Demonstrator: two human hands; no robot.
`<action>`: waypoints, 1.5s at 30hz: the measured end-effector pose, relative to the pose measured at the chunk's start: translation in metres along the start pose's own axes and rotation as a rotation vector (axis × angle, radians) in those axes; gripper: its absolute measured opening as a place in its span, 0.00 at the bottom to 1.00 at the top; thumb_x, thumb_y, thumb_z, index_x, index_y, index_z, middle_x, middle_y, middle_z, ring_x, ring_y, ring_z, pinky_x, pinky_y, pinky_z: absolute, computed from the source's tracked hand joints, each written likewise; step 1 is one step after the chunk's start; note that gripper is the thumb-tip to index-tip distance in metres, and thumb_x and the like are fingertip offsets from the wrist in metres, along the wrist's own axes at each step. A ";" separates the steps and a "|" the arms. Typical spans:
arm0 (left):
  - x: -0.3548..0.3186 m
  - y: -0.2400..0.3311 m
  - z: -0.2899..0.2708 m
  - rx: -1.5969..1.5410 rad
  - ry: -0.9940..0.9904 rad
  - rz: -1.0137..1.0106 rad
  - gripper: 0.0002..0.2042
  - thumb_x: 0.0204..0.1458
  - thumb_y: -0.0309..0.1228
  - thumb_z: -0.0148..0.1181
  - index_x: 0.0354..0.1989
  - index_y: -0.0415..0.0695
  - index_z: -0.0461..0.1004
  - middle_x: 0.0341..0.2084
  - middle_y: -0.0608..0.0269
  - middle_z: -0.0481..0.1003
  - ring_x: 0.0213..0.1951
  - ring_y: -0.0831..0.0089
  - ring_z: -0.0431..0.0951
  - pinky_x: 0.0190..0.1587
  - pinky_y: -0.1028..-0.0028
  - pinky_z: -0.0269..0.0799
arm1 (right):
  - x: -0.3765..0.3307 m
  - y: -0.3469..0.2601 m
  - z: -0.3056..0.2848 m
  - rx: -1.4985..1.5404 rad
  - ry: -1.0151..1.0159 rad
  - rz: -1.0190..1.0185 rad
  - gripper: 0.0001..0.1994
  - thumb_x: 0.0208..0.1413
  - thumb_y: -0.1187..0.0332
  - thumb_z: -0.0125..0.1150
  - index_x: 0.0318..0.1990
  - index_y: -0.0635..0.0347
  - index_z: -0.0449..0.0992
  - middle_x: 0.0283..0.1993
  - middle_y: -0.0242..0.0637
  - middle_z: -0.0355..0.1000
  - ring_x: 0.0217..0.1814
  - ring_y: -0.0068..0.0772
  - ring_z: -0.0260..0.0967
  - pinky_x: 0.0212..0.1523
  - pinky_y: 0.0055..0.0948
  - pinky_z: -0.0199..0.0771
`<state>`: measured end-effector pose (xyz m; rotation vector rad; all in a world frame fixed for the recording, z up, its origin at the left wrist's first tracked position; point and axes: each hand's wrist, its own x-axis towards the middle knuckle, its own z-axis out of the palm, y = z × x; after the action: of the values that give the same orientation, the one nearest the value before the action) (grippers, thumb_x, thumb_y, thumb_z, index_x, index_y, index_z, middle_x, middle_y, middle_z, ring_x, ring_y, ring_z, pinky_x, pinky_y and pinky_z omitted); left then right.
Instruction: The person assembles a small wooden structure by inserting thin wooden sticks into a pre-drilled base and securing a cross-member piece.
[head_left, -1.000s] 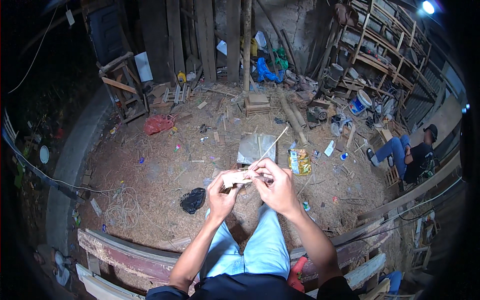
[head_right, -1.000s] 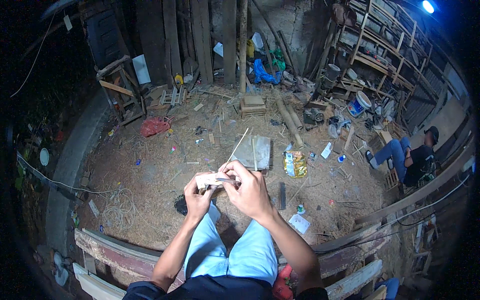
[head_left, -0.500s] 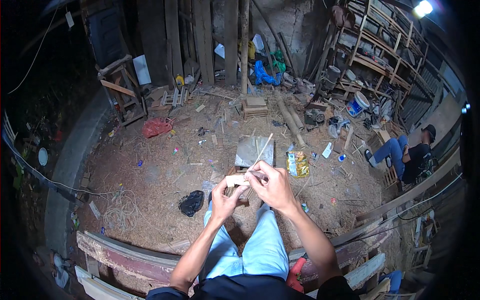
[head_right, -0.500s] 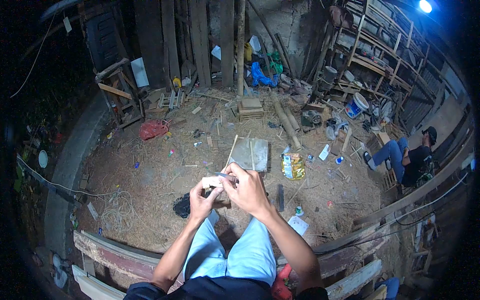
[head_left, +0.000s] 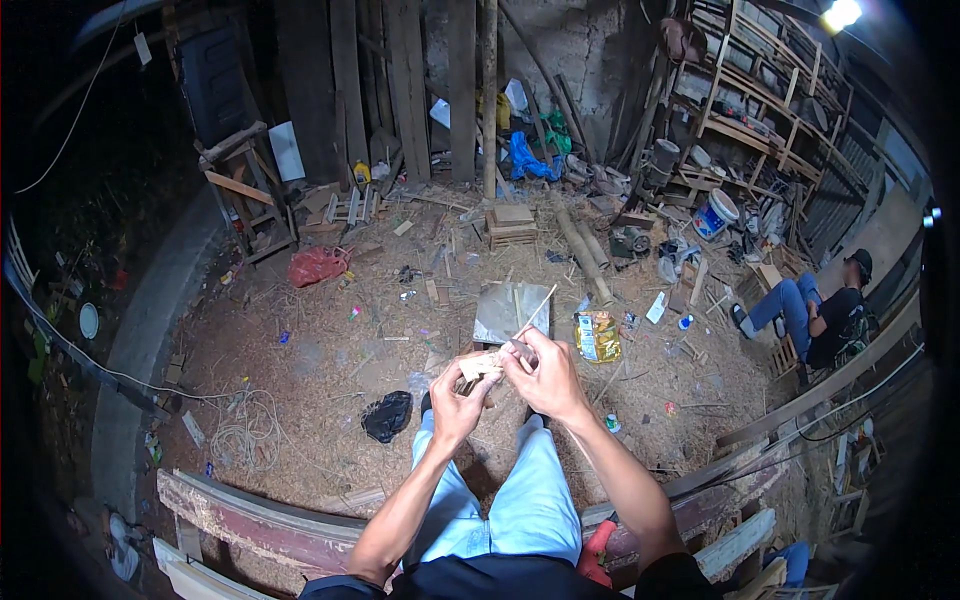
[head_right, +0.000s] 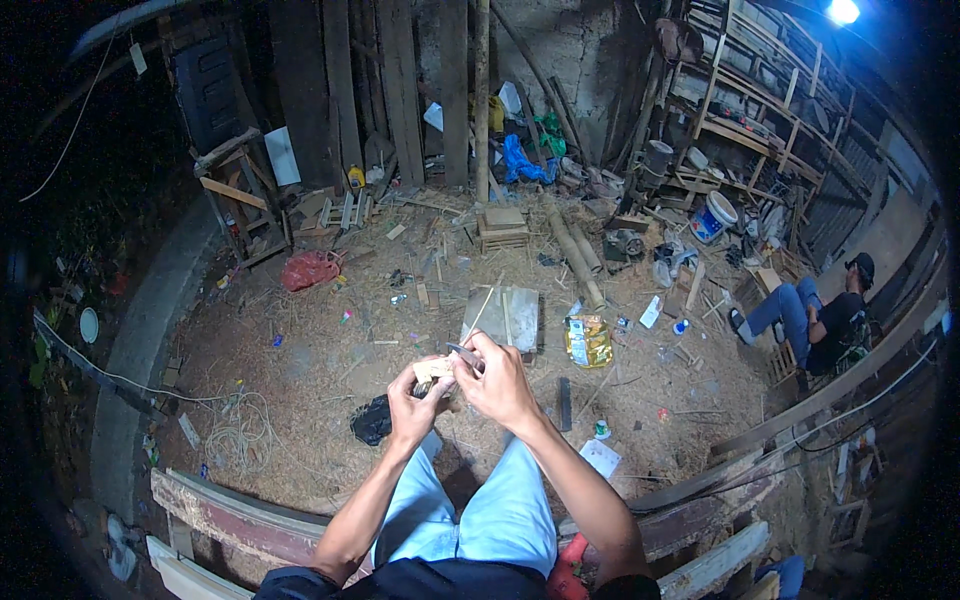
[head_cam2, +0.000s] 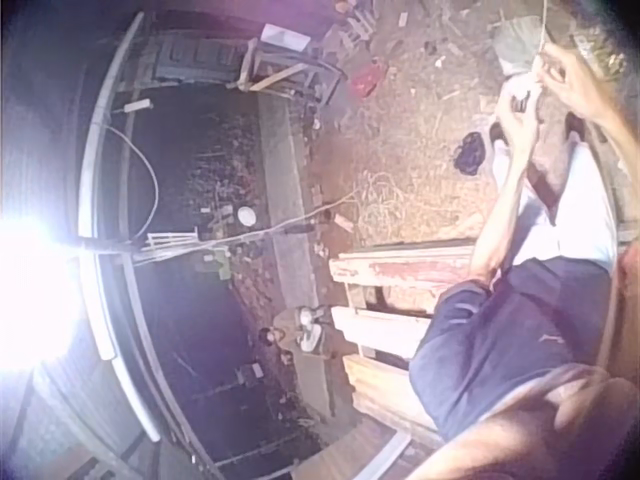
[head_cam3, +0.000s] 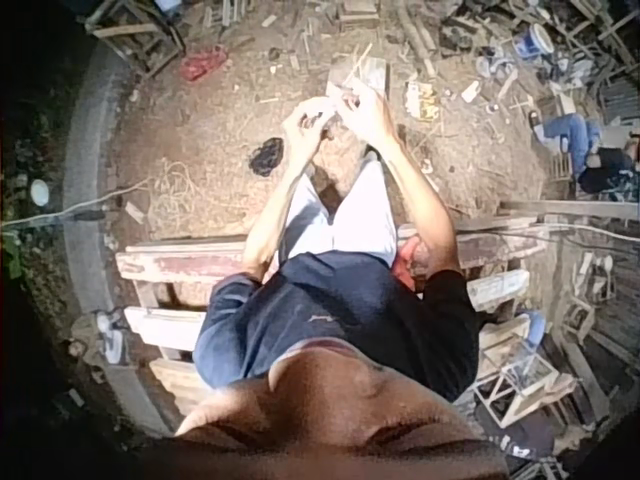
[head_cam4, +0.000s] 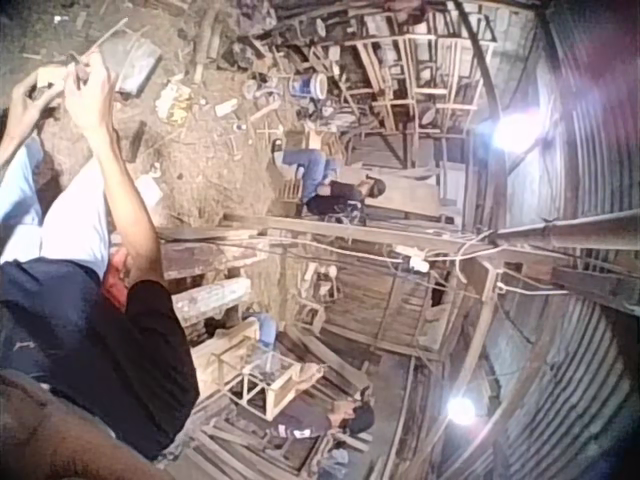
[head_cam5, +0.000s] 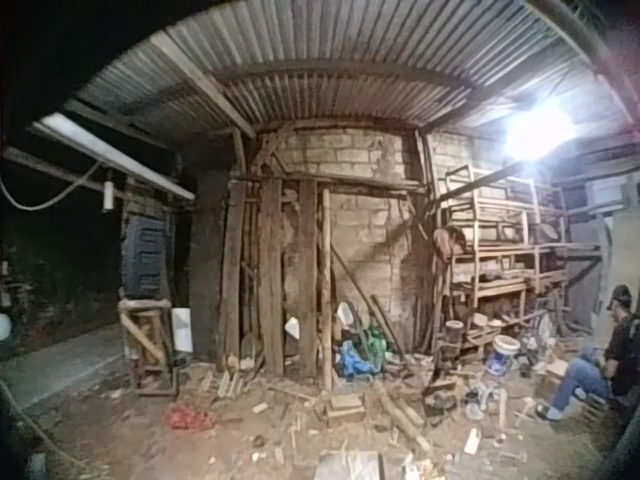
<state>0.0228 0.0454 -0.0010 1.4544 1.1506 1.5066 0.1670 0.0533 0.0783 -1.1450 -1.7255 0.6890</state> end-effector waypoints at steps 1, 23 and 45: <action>0.002 -0.001 0.000 0.098 0.020 0.091 0.14 0.45 0.23 0.63 0.42 0.36 0.73 0.32 0.61 0.76 0.32 0.77 0.75 0.30 0.75 0.77 | 0.001 0.001 0.001 0.000 -0.001 0.005 0.06 0.47 0.74 0.57 0.31 0.66 0.69 0.19 0.43 0.71 0.20 0.27 0.71 0.21 0.28 0.66; 0.031 -0.022 0.020 0.122 -0.015 -0.268 0.12 0.49 0.35 0.62 0.31 0.38 0.75 0.23 0.64 0.76 0.25 0.80 0.73 0.28 0.78 0.67 | 0.027 0.098 0.038 0.542 0.143 0.404 0.02 0.50 0.79 0.55 0.30 0.70 0.73 0.27 0.38 0.74 0.29 0.24 0.72 0.32 0.24 0.71; 0.059 -0.298 0.015 0.153 0.119 -0.755 0.19 0.48 0.46 0.62 0.33 0.39 0.75 0.22 0.66 0.72 0.22 0.80 0.69 0.24 0.77 0.66 | 0.008 0.287 0.053 0.040 0.060 0.754 0.03 0.46 0.73 0.63 0.27 0.62 0.79 0.29 0.35 0.76 0.32 0.25 0.72 0.38 0.25 0.69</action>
<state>0.0099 0.2006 -0.2626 0.8560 1.6721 0.9891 0.2311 0.1803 -0.1761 -1.7823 -1.1919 1.1121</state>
